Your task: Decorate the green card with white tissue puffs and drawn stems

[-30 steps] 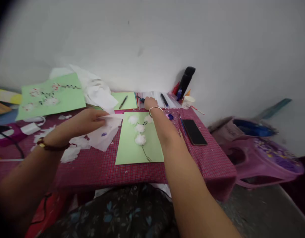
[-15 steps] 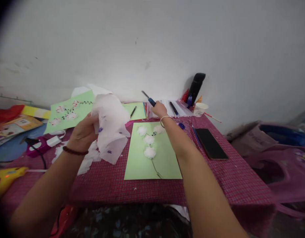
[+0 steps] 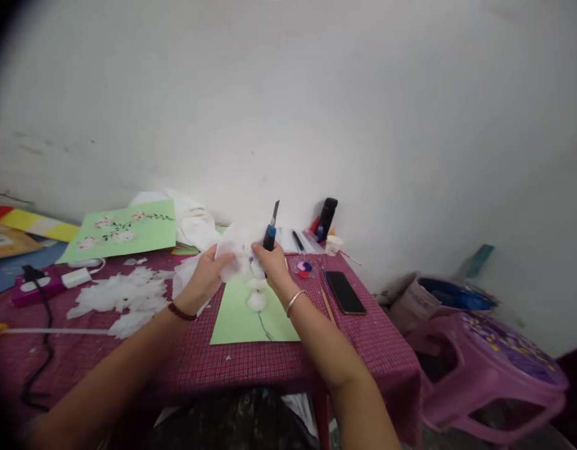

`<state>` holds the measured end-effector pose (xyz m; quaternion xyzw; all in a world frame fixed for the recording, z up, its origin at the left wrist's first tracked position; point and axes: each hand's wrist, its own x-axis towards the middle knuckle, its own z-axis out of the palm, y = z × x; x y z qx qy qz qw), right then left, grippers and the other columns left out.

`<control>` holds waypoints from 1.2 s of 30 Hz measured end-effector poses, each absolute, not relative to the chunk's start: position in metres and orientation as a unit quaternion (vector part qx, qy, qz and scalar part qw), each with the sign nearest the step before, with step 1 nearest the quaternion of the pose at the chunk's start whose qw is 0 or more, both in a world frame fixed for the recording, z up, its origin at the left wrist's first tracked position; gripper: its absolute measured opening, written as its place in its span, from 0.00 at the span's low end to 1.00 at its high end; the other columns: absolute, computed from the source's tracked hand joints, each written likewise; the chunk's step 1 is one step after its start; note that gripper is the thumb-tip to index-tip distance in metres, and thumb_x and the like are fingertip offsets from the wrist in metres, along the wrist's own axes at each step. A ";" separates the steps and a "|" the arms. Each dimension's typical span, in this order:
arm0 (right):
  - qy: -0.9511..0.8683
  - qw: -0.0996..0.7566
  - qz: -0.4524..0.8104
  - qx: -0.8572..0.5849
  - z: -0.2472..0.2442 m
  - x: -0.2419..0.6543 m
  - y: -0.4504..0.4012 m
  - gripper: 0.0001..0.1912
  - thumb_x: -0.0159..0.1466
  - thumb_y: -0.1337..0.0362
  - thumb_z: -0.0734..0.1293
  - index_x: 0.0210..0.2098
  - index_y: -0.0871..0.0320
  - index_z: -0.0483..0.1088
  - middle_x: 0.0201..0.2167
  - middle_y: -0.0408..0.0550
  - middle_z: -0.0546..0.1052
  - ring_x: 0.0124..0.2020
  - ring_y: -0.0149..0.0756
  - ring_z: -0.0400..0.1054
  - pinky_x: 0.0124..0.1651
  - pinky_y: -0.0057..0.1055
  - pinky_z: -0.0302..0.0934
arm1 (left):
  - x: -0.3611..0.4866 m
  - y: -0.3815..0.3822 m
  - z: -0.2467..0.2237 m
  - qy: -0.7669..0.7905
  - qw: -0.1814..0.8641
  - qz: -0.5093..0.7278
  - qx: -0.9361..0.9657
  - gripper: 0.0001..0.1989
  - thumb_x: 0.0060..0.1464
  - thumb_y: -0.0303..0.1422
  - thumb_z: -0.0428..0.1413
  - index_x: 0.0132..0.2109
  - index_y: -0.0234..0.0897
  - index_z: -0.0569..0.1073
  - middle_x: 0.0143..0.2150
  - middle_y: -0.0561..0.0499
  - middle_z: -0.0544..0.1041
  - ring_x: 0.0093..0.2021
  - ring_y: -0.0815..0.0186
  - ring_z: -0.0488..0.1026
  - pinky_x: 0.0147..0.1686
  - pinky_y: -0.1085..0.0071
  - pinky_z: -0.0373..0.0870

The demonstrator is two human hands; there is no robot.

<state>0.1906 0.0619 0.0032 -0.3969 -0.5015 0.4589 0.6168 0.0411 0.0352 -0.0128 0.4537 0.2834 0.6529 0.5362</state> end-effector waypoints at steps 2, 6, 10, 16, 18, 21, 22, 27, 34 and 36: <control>-0.505 0.626 0.436 -0.404 -0.001 0.194 0.066 0.18 0.46 0.54 0.73 0.29 0.54 0.65 0.24 0.39 0.70 0.24 0.31 0.63 0.30 0.30 0.61 | 0.037 0.036 -0.017 0.283 0.554 0.632 0.462 0.19 0.41 0.36 0.69 0.42 0.37 0.78 0.35 0.50 0.82 0.32 0.64 0.77 0.35 0.69 0.73; -0.527 0.605 0.423 -0.422 -0.014 0.204 0.067 0.16 0.45 0.56 0.73 0.28 0.55 0.66 0.24 0.39 0.69 0.24 0.31 0.61 0.30 0.30 0.60 | 0.025 0.042 -0.023 0.309 0.550 0.611 0.478 0.17 0.40 0.39 0.69 0.36 0.35 0.79 0.29 0.51 0.80 0.26 0.67 0.74 0.29 0.72 0.71; -0.545 0.589 0.416 -0.428 -0.024 0.211 0.064 0.17 0.45 0.55 0.74 0.27 0.55 0.65 0.23 0.37 0.67 0.24 0.29 0.58 0.29 0.28 0.57 | 0.015 0.051 -0.031 0.345 0.500 0.627 0.487 0.13 0.42 0.39 0.68 0.29 0.34 0.78 0.24 0.53 0.76 0.21 0.71 0.67 0.22 0.75 0.63; -0.544 0.590 0.414 -0.428 -0.027 0.215 0.063 0.19 0.45 0.53 0.73 0.29 0.55 0.65 0.24 0.37 0.66 0.26 0.28 0.57 0.30 0.28 0.57 | 0.012 0.050 -0.036 0.329 0.519 0.611 0.498 0.12 0.43 0.36 0.68 0.33 0.34 0.79 0.27 0.52 0.78 0.24 0.70 0.69 0.25 0.74 0.66; -0.542 0.590 0.419 -0.428 -0.027 0.217 0.062 0.19 0.44 0.54 0.73 0.30 0.56 0.66 0.25 0.38 0.67 0.26 0.29 0.58 0.30 0.28 0.58 | 0.013 0.049 -0.035 0.315 0.538 0.605 0.496 0.13 0.43 0.34 0.68 0.37 0.34 0.79 0.30 0.52 0.80 0.26 0.69 0.72 0.27 0.74 0.69; -0.547 0.586 0.417 -0.428 -0.030 0.219 0.062 0.18 0.45 0.55 0.73 0.30 0.56 0.67 0.25 0.38 0.67 0.27 0.29 0.58 0.31 0.28 0.58 | 0.014 0.046 -0.032 0.291 0.550 0.610 0.491 0.15 0.43 0.32 0.68 0.40 0.35 0.79 0.34 0.50 0.81 0.29 0.69 0.74 0.31 0.74 0.71; -0.553 0.584 0.414 -0.427 -0.031 0.220 0.061 0.18 0.45 0.55 0.73 0.30 0.57 0.68 0.25 0.39 0.67 0.27 0.29 0.58 0.31 0.28 0.58 | 0.014 0.045 -0.031 0.286 0.551 0.612 0.491 0.15 0.43 0.32 0.67 0.40 0.35 0.79 0.34 0.50 0.81 0.29 0.69 0.74 0.31 0.74 0.71; -0.562 0.590 0.404 -0.416 -0.032 0.217 0.059 0.18 0.47 0.53 0.73 0.30 0.58 0.68 0.25 0.39 0.66 0.26 0.27 0.56 0.30 0.28 0.56 | 0.015 0.041 -0.027 0.316 0.538 0.618 0.478 0.12 0.44 0.35 0.67 0.37 0.34 0.80 0.27 0.53 0.78 0.23 0.72 0.68 0.23 0.76 0.65; -0.541 0.616 0.397 -0.413 -0.027 0.218 0.052 0.17 0.46 0.54 0.73 0.27 0.57 0.65 0.24 0.38 0.64 0.26 0.27 0.54 0.29 0.27 0.54 | 0.012 0.038 -0.026 0.340 0.465 0.638 0.511 0.07 0.48 0.35 0.64 0.31 0.36 0.78 0.25 0.55 0.75 0.24 0.72 0.69 0.25 0.76 0.65; -0.535 0.622 0.404 -0.405 -0.026 0.218 0.050 0.18 0.45 0.55 0.74 0.28 0.57 0.65 0.25 0.38 0.64 0.26 0.27 0.56 0.31 0.28 0.55 | 0.013 0.038 -0.026 0.345 0.458 0.642 0.509 0.06 0.49 0.34 0.64 0.31 0.36 0.78 0.24 0.55 0.74 0.23 0.72 0.68 0.24 0.76 0.64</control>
